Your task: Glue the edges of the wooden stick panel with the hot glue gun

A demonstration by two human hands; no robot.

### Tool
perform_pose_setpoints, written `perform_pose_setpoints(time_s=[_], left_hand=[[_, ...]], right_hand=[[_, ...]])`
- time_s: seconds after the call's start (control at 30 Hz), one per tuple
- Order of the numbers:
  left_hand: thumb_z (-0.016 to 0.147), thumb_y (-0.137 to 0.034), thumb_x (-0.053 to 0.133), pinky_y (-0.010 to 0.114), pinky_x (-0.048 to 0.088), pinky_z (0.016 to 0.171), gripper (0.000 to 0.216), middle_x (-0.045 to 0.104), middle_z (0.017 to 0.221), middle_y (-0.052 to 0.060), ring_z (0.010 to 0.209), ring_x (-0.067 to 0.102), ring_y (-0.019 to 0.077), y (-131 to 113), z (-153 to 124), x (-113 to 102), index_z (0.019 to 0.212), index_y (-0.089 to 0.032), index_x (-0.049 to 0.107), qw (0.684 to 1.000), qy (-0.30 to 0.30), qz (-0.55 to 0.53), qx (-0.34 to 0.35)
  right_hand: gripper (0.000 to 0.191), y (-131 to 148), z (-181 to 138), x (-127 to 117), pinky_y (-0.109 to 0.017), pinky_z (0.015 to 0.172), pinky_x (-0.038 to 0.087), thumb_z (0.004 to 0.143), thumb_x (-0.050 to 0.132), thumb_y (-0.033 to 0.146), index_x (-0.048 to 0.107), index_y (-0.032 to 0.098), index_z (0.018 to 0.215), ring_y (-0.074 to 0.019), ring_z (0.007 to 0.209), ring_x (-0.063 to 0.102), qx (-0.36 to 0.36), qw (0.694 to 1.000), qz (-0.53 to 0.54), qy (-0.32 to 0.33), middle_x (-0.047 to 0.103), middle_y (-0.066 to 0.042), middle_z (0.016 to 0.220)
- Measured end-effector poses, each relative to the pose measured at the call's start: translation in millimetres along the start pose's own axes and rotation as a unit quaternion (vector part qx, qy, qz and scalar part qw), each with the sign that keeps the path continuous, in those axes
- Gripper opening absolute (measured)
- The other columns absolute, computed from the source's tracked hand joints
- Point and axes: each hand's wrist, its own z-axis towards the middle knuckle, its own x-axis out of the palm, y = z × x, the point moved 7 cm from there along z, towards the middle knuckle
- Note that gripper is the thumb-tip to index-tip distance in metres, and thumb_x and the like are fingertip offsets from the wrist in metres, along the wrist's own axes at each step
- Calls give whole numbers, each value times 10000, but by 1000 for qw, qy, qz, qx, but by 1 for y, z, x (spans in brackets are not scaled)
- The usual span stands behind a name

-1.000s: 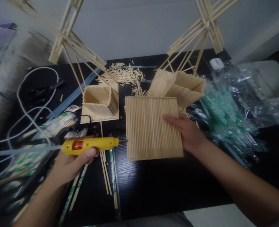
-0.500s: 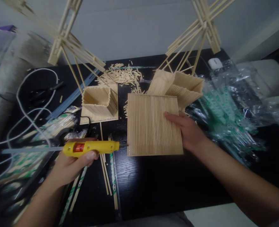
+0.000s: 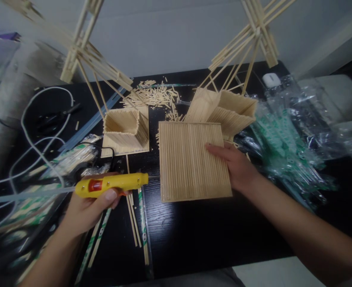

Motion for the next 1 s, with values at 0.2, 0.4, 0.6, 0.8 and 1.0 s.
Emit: perform_pose_setpoints(time_s=[0.2,0.4,0.6,0.8,1.0], left_hand=[[975,-617,843,307,488,375,431,800,656,105,444,651,218,5,-4,1,817,-220,892,998,54,-15,11],[1024,-568,821,268,489,386,403,809,675,88,456,652,189,-3,0,10,863,-206,892,997,77,-9,25],[1029,-579,840,208,518,400,452,809,647,68,440,659,151,-11,3,14,800,-191,866,998,45,-29,42],[1021,-565,863,186,535,397,402,804,627,51,419,665,141,-10,4,10,853,-202,903,998,23,-36,40],[992,-564,887,198,558,397,385,844,686,77,428,680,150,-8,5,6,876,-199,927,998,-1,-48,32]], right_hand=[[445,0,0,-1,-631,1097,650,704,1076,436,849,268,1048,-463,1272,806,5,1000,5,3,903,-104,1117],[399,0,1,0,-622,1086,651,688,1084,445,825,244,918,-457,1226,819,5,1000,15,9,896,-111,1048],[376,-3,-2,3,-596,1021,672,667,1090,401,827,235,878,-404,1048,854,11,1000,13,17,893,-92,973],[418,-8,-5,8,-510,906,689,676,1099,510,853,232,868,-331,890,849,26,999,-5,41,881,-73,897],[388,-13,-7,11,-438,846,676,661,1109,448,843,220,828,-293,843,842,45,996,-8,70,881,-73,884]])
